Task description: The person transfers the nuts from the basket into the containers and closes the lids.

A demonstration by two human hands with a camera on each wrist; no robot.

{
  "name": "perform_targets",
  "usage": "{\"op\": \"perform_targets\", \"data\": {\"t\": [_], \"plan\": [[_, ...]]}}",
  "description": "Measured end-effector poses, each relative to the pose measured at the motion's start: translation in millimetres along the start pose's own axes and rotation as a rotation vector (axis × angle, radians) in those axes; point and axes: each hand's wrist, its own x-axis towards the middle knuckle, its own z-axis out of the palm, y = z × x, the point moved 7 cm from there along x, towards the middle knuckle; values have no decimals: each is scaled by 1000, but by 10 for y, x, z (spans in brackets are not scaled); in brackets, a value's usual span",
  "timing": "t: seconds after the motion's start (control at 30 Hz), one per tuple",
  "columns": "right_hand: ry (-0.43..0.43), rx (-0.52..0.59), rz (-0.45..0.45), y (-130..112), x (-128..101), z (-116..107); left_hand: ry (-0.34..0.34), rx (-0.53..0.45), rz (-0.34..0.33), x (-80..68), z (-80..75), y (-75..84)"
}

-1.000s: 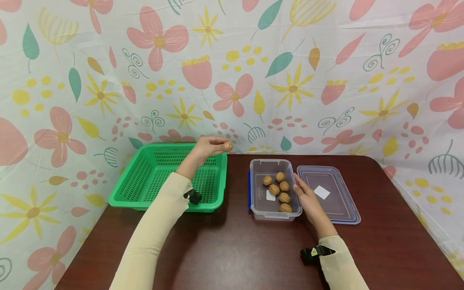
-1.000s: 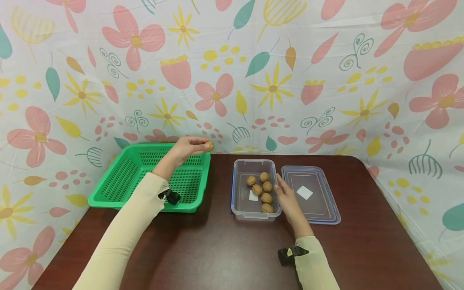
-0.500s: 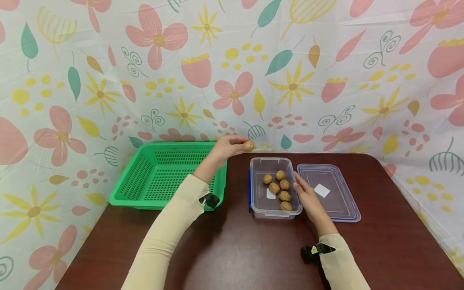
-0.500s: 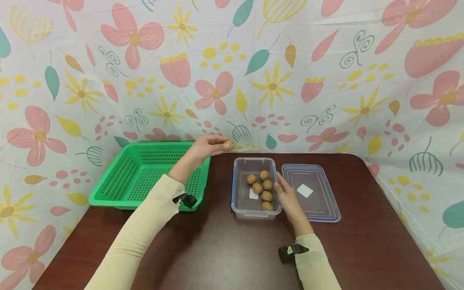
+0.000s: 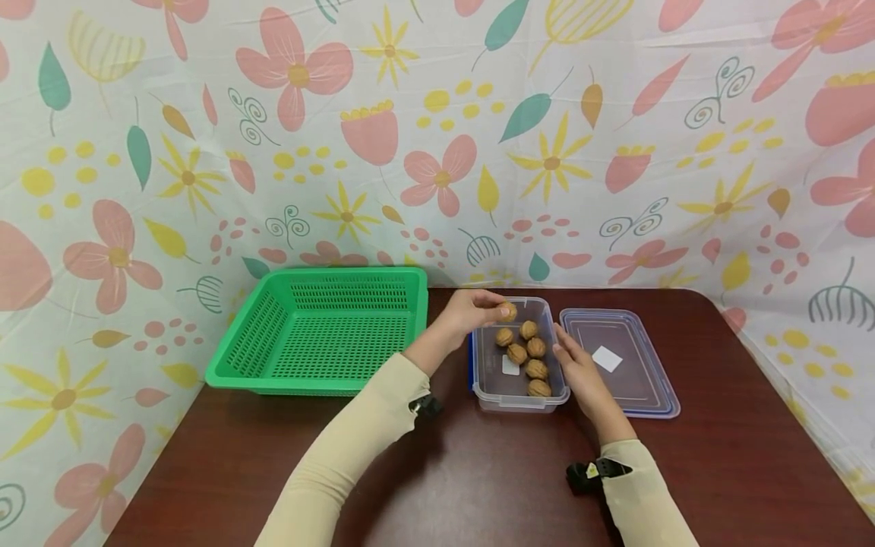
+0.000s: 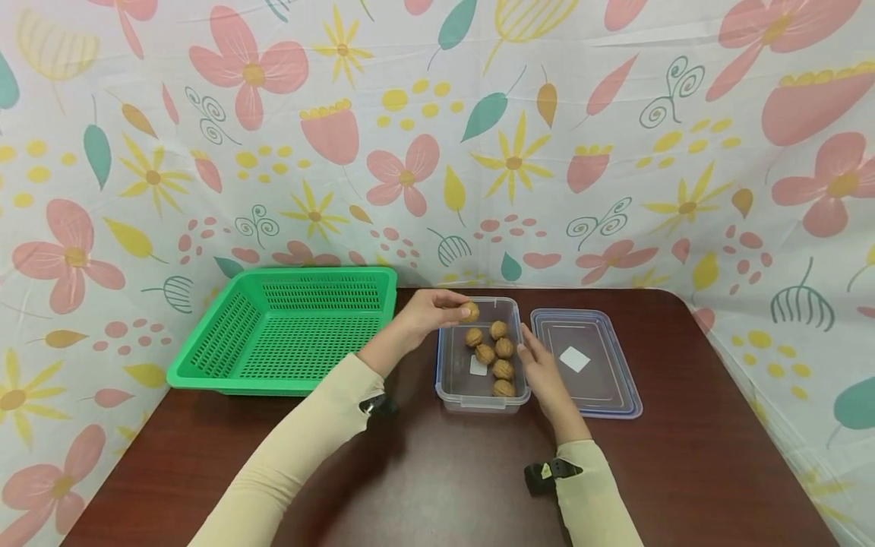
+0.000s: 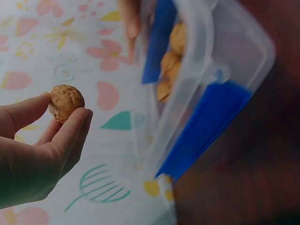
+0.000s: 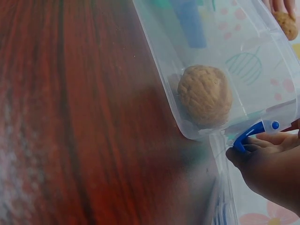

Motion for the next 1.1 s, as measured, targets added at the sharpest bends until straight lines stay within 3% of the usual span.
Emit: {"op": "perform_targets", "data": {"t": [0.47,0.83,1.1], "plan": [[7,-26,-6,-30,-25,3,2,100,-87,-78,349,-461],[0,-19,5,-7,-12,0,5,121,-118,-116,509,-670],[1,-2,4,8,4,-11,10,186,-102,-116,569,-714]]}}
